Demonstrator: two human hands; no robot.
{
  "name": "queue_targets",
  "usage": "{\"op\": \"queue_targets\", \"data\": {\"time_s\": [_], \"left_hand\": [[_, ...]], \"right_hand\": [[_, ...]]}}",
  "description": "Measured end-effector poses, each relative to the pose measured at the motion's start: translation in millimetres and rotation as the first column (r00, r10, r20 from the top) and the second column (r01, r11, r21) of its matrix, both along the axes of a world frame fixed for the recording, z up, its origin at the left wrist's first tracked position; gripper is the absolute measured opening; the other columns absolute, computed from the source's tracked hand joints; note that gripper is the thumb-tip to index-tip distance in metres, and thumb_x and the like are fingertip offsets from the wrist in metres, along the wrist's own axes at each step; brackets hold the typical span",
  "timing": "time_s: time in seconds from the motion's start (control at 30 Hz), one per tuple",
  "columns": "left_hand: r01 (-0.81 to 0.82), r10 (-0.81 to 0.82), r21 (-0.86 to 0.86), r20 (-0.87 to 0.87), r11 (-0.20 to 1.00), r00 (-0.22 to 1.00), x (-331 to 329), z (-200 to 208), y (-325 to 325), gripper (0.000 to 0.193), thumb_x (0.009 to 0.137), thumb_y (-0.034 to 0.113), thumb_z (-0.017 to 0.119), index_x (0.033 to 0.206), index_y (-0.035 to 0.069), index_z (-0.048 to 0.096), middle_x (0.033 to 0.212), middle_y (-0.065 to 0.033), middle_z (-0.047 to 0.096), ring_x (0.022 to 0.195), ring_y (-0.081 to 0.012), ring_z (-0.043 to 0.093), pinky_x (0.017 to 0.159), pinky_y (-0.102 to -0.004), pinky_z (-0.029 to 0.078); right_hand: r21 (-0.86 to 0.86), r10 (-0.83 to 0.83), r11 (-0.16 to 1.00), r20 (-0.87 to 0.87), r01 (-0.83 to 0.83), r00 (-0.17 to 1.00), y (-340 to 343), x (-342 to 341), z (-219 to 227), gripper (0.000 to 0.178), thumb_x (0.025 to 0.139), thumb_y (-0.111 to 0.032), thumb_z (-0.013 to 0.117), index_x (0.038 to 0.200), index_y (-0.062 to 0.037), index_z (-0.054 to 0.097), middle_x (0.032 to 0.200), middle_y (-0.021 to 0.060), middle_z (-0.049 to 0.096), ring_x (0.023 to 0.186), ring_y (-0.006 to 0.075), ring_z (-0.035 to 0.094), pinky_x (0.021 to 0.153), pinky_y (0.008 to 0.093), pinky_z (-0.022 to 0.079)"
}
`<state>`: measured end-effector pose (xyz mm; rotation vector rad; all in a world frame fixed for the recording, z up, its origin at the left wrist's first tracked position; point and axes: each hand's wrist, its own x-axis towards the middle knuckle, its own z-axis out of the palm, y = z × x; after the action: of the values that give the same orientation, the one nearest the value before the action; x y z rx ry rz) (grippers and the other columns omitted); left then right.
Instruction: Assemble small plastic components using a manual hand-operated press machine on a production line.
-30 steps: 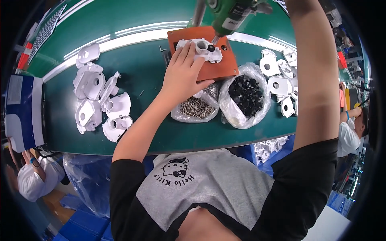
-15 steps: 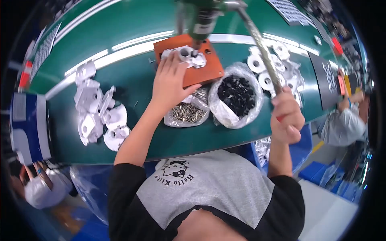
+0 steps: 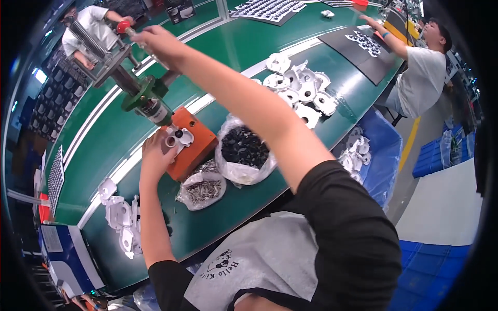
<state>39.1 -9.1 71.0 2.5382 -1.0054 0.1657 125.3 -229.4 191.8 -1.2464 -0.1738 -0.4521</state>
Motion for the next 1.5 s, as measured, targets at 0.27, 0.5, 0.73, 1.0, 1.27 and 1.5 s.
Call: {"op": "queue_targets", "data": {"time_s": [0.27, 0.5, 0.73, 1.0, 1.27, 1.5], "left_hand": [[-0.314, 0.27, -0.281, -0.184, 0.907, 0.945, 61, -35, 71, 0.019, 0.081, 0.02, 0.067, 0.084, 0.005, 0.056, 0.081, -0.0074, 0.063, 0.075, -0.0167, 0.058, 0.066, -0.033, 0.047], [-0.362, 0.259, -0.462, -0.272, 0.809, 0.927, 79, -58, 87, 0.059, 0.085, 0.028, 0.067, 0.132, 0.005, 0.039, 0.129, -0.0145, 0.047, 0.1, -0.0218, 0.055, 0.076, -0.0327, 0.049], [-0.576, 0.536, -0.253, -0.214, 0.778, 0.817, -45, 12, 167, 0.04, 0.082, 0.029, 0.065, 0.113, 0.005, 0.057, 0.094, -0.0159, 0.067, 0.091, -0.0243, 0.064, 0.08, -0.0323, 0.047], [-0.724, 0.729, 0.085, -0.127, 0.684, 0.673, -144, -29, 207, 0.043, 0.082, 0.037, 0.065, 0.114, 0.01, 0.057, 0.066, -0.0092, 0.055, 0.06, -0.0248, 0.055, 0.06, -0.0388, 0.044], [-0.771, 0.794, 0.219, -0.035, 0.598, 0.606, -108, -50, 179, 0.038, 0.081, 0.035, 0.06, 0.102, 0.006, 0.047, 0.08, -0.0207, 0.064, 0.074, -0.0422, 0.061, 0.065, -0.0491, 0.046], [-0.332, -0.109, -0.732, -0.483, 0.595, 0.869, -134, -20, 93, 0.025, 0.082, 0.003, 0.064, 0.101, 0.001, 0.048, 0.089, -0.0037, 0.06, 0.077, -0.0083, 0.058, 0.066, -0.0236, 0.047]], "right_hand": [[-0.687, -0.394, 0.622, 0.139, 0.375, 0.909, -111, -231, -126, 0.024, 0.082, -0.015, 0.062, 0.104, -0.0036, 0.061, 0.109, 0.0097, 0.06, 0.105, 0.0214, 0.055, 0.091, 0.032, 0.042], [-0.96, -0.655, -0.023, 0.226, 0.28, 0.721, -156, -317, -220, 0.057, 0.069, -0.022, 0.072, 0.119, -0.0039, 0.052, 0.128, 0.0224, 0.046, 0.118, 0.0392, 0.044, 0.096, 0.0459, 0.038], [-0.705, -0.737, 0.518, -0.082, 0.484, 0.671, -203, -350, -248, 0.031, 0.088, -0.006, 0.057, 0.116, 0.0022, 0.049, 0.115, 0.0136, 0.057, 0.097, 0.0153, 0.055, 0.079, 0.0301, 0.047], [0.036, -0.674, 0.721, -0.197, 0.692, 0.712, -161, -325, -188, 0.045, 0.087, -0.008, 0.046, 0.131, -0.0089, 0.036, 0.124, 0.0165, 0.048, 0.109, 0.0279, 0.052, 0.089, 0.0444, 0.047], [0.643, 0.211, 0.756, -0.063, -0.122, 0.975, -52, -271, -173, 0.051, 0.09, -0.04, 0.053, 0.125, -0.0029, 0.047, 0.105, 0.0076, 0.056, 0.067, 0.012, 0.046, 0.049, 0.0256, 0.037], [0.377, 0.465, 0.841, -0.135, -0.389, 0.875, 39, -258, -155, 0.054, 0.078, -0.017, 0.065, 0.124, -0.0035, 0.041, 0.119, 0.0111, 0.049, 0.091, 0.0198, 0.06, 0.073, 0.0359, 0.056]]}}
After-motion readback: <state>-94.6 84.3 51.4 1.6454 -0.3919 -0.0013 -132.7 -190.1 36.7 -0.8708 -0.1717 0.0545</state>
